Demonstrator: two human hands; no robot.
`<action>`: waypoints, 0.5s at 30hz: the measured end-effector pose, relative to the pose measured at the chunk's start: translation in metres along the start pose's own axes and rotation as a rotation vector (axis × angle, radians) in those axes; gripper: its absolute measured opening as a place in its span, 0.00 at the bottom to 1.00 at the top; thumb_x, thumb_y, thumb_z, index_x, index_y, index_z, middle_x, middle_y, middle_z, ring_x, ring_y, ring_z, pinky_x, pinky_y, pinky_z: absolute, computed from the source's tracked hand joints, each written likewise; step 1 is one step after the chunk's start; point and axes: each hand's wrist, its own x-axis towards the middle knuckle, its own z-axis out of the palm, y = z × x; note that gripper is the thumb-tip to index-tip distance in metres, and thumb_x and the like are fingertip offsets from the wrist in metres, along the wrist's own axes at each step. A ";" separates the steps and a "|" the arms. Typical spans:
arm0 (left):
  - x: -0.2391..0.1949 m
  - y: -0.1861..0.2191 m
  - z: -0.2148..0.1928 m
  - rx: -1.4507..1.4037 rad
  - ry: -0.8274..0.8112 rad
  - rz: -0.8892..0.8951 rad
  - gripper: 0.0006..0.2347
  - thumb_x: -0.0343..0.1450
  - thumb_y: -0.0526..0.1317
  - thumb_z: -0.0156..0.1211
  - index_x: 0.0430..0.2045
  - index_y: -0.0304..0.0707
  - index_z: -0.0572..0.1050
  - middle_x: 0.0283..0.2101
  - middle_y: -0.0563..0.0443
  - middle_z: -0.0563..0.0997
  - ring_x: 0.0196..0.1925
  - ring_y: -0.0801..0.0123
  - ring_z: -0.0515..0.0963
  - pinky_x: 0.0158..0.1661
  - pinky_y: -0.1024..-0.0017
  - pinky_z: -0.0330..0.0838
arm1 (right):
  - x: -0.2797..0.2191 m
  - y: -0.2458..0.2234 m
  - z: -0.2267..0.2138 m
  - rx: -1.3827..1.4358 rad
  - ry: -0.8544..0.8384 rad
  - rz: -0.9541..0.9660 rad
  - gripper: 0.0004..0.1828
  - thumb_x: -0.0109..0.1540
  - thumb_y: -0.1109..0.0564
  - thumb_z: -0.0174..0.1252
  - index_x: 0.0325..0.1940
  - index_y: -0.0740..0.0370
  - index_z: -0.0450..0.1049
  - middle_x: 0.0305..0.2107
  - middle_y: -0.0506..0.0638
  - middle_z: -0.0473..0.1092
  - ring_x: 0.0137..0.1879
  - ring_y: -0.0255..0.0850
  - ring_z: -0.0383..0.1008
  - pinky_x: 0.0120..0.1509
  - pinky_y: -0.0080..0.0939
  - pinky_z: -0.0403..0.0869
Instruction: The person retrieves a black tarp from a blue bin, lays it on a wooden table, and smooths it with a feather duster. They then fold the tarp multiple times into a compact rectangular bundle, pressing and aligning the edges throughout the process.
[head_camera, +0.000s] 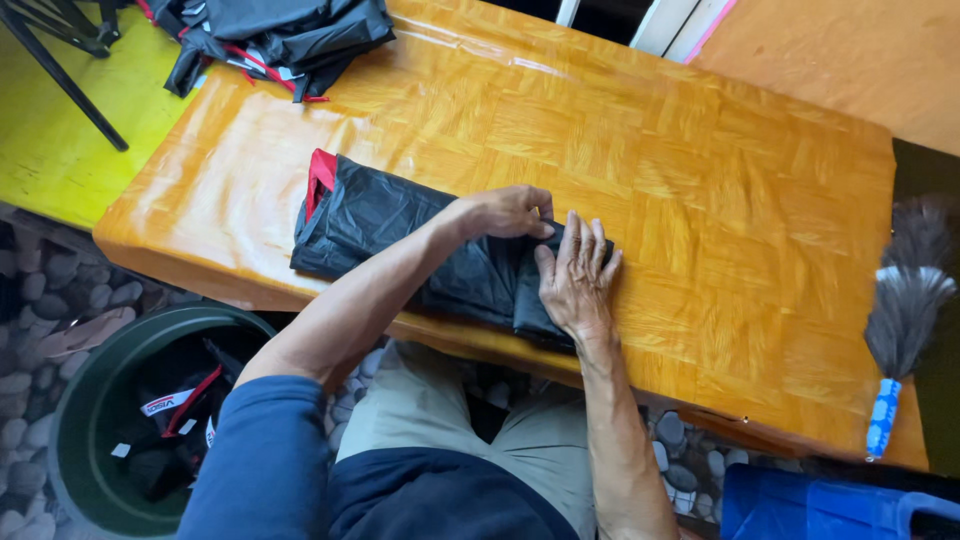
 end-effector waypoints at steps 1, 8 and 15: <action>0.000 -0.005 0.002 -0.264 -0.033 0.110 0.10 0.67 0.50 0.65 0.40 0.59 0.79 0.40 0.64 0.78 0.50 0.70 0.77 0.53 0.60 0.62 | -0.001 0.001 0.001 -0.007 0.022 -0.011 0.38 0.72 0.39 0.37 0.80 0.64 0.44 0.71 0.61 0.49 0.80 0.59 0.38 0.73 0.86 0.42; 0.008 -0.014 0.011 -0.676 -0.117 0.205 0.12 0.64 0.45 0.72 0.35 0.39 0.81 0.31 0.55 0.79 0.37 0.73 0.77 0.37 0.76 0.67 | -0.005 -0.006 -0.003 -0.038 0.097 -0.024 0.38 0.72 0.37 0.38 0.80 0.61 0.45 0.69 0.59 0.50 0.80 0.58 0.40 0.74 0.86 0.43; 0.004 -0.005 -0.020 -0.345 -0.196 0.278 0.14 0.67 0.51 0.70 0.39 0.45 0.84 0.33 0.56 0.79 0.40 0.73 0.77 0.40 0.76 0.71 | -0.004 -0.004 0.002 -0.041 0.120 -0.016 0.39 0.72 0.35 0.36 0.79 0.62 0.46 0.68 0.59 0.51 0.80 0.58 0.41 0.74 0.85 0.42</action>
